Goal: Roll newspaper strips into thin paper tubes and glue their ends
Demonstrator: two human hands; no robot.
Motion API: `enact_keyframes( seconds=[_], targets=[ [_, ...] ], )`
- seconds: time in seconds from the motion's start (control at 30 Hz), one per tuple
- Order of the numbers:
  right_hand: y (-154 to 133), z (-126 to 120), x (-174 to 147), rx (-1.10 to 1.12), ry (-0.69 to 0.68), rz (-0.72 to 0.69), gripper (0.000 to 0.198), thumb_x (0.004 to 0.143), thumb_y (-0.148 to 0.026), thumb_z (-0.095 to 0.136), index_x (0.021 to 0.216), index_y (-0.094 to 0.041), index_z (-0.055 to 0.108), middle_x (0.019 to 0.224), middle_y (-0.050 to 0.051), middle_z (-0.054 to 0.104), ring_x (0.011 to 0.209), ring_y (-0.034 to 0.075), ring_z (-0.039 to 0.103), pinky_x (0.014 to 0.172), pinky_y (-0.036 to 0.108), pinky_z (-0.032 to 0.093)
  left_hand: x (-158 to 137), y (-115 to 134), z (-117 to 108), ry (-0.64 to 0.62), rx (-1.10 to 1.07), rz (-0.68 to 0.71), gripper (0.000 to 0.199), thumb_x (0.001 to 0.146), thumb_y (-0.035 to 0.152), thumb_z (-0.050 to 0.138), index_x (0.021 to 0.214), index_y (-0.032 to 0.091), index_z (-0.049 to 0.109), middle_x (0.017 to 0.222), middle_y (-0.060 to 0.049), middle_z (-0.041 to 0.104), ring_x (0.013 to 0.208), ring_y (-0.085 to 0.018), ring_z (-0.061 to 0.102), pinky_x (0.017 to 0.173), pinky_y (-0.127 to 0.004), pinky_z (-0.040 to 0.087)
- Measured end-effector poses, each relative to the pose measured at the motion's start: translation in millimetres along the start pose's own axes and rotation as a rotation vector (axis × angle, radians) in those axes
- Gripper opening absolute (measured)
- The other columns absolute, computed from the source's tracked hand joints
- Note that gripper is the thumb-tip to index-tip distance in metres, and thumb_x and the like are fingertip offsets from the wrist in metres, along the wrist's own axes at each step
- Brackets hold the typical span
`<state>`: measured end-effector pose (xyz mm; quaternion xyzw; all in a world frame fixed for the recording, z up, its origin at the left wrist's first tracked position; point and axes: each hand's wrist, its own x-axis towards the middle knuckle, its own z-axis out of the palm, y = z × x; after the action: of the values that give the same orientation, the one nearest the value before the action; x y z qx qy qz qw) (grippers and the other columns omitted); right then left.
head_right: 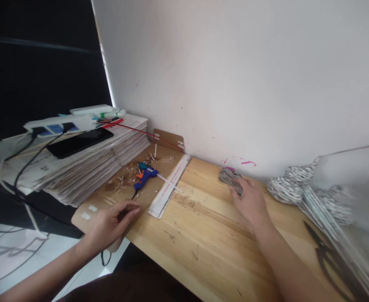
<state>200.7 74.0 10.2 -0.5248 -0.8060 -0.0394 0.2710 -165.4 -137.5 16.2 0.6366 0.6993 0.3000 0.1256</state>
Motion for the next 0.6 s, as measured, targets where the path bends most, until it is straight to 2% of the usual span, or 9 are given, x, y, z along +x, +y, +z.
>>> enact_keyframes(
  seconds=[0.1, 0.17, 0.33, 0.6],
  targets=[
    [0, 15, 5, -0.049, 0.084, -0.040, 0.038, 0.086, -0.039, 0.050, 0.110, -0.013, 0.063, 0.101, 0.015, 0.066, 0.093, 0.028, 0.058, 0.084, 0.041, 0.045, 23, -1, -7, 0.132, 0.113, -0.033, 0.029, 0.086, 0.041, 0.052, 0.106, 0.021, 0.061, 0.091, -0.005, 0.070, 0.083, -0.021, 0.065, 0.077, -0.031, 0.048],
    [4, 24, 3, -0.074, 0.126, -0.065, 0.038, 0.086, -0.037, 0.049, 0.111, -0.012, 0.062, 0.106, 0.017, 0.065, 0.099, 0.030, 0.057, 0.089, 0.043, 0.044, 45, -5, -10, 0.179, 0.197, -0.038, 0.030, 0.084, 0.041, 0.055, 0.105, 0.019, 0.060, 0.100, -0.009, 0.069, 0.094, -0.024, 0.063, 0.084, -0.035, 0.046],
    [12, 33, -5, -0.090, 0.132, -0.070, 0.034, 0.087, -0.035, 0.049, 0.111, -0.013, 0.062, 0.109, 0.015, 0.065, 0.101, 0.029, 0.056, 0.092, 0.042, 0.043, 83, -14, -6, 0.036, 0.280, -0.131, 0.035, 0.081, 0.042, 0.059, 0.105, 0.018, 0.060, 0.102, -0.010, 0.070, 0.095, -0.027, 0.064, 0.081, -0.035, 0.046],
    [17, 34, -2, -0.102, 0.103, -0.094, 0.035, 0.086, -0.034, 0.049, 0.109, -0.012, 0.063, 0.105, 0.016, 0.066, 0.097, 0.030, 0.058, 0.091, 0.043, 0.044, 88, -17, 8, 0.038, 0.388, -0.199, 0.038, 0.080, 0.038, 0.058, 0.112, 0.017, 0.059, 0.105, -0.012, 0.071, 0.095, -0.029, 0.066, 0.080, -0.035, 0.047]
  ],
)
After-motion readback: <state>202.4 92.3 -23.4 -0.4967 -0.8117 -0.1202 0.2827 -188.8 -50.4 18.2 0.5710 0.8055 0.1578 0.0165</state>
